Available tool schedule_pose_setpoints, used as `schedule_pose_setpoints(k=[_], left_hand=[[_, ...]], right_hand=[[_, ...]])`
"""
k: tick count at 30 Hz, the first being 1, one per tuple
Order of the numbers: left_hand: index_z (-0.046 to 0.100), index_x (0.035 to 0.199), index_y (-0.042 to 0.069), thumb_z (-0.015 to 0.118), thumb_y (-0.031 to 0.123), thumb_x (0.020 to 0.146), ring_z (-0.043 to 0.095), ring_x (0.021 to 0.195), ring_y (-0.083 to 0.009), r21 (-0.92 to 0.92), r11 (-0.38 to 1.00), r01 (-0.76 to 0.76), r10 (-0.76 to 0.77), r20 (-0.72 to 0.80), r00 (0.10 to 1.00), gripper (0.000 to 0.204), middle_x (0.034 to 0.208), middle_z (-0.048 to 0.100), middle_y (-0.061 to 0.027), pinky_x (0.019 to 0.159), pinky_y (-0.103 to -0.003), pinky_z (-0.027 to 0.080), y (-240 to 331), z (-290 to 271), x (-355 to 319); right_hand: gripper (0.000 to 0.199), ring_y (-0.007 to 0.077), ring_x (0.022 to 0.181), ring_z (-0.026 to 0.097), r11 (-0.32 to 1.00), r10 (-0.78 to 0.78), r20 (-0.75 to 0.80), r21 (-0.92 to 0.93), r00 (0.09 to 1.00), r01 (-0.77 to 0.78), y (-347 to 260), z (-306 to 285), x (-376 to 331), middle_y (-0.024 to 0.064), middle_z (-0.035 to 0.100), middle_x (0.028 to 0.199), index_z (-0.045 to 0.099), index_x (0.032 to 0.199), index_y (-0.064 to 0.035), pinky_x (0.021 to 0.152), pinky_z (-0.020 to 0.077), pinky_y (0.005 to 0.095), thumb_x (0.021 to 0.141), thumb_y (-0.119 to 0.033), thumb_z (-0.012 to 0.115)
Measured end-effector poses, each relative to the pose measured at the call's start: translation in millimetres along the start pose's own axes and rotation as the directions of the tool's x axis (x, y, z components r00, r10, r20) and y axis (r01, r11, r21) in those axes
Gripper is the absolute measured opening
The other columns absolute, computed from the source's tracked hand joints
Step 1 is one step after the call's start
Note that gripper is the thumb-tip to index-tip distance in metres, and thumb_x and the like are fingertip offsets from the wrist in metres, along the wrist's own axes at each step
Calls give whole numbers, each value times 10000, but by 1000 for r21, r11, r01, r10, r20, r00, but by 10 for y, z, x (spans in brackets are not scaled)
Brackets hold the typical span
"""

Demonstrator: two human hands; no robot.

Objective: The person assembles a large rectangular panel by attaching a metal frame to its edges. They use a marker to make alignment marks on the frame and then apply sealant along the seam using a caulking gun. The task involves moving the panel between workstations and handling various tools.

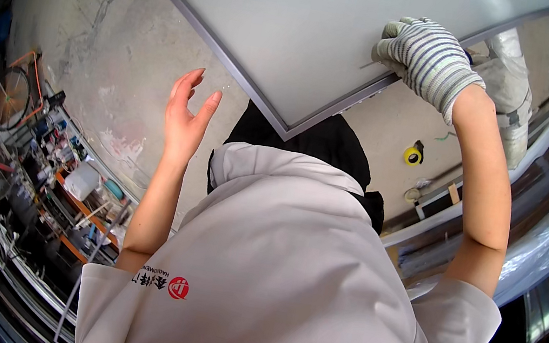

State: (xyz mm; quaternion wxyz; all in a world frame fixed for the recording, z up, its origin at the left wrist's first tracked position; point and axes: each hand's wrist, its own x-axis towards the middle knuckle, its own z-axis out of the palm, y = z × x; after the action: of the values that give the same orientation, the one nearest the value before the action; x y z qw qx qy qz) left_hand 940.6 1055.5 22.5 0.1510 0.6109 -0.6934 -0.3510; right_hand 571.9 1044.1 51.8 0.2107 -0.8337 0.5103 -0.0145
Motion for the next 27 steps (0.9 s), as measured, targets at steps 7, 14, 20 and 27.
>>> schedule_pose_setpoints(k=[7,14,20,27], left_hand=[[484,1229,-11,674,250,810,518,1140,-261,-254,961,109,-132,-77,988,529,1217,539,-164,947,-373,404,-23,187,-169],[495,1231,-6,679,267,811,522,1148,-246,-336,932,140,-199,-149,969,535,1216,556,-159,956,-373,401,-113,70,-89],[627,865,16,701,206,768,605,830,-259,-313,942,124,-159,-88,983,226,869,628,-119,733,-344,469,-334,5,-461],[634,804,63,726,98,721,557,840,-184,-435,869,234,45,541,840,129,836,605,-25,785,-292,420,-221,-176,-1327]], right_hand=[[262,248,766,572,996,-83,261,55,962,71,-259,-50,77,52,612,780,680,829,-111,690,459,342,609,20,624],[284,264,793,553,958,-286,226,77,931,276,-520,28,249,48,602,829,673,856,-119,766,441,373,596,-22,609],[244,193,681,552,939,-80,150,343,986,24,-214,-31,12,70,606,723,670,833,-36,598,441,270,625,66,591],[254,230,686,574,855,-52,210,515,976,-65,-488,184,131,93,616,793,663,851,5,601,463,284,646,104,549]])
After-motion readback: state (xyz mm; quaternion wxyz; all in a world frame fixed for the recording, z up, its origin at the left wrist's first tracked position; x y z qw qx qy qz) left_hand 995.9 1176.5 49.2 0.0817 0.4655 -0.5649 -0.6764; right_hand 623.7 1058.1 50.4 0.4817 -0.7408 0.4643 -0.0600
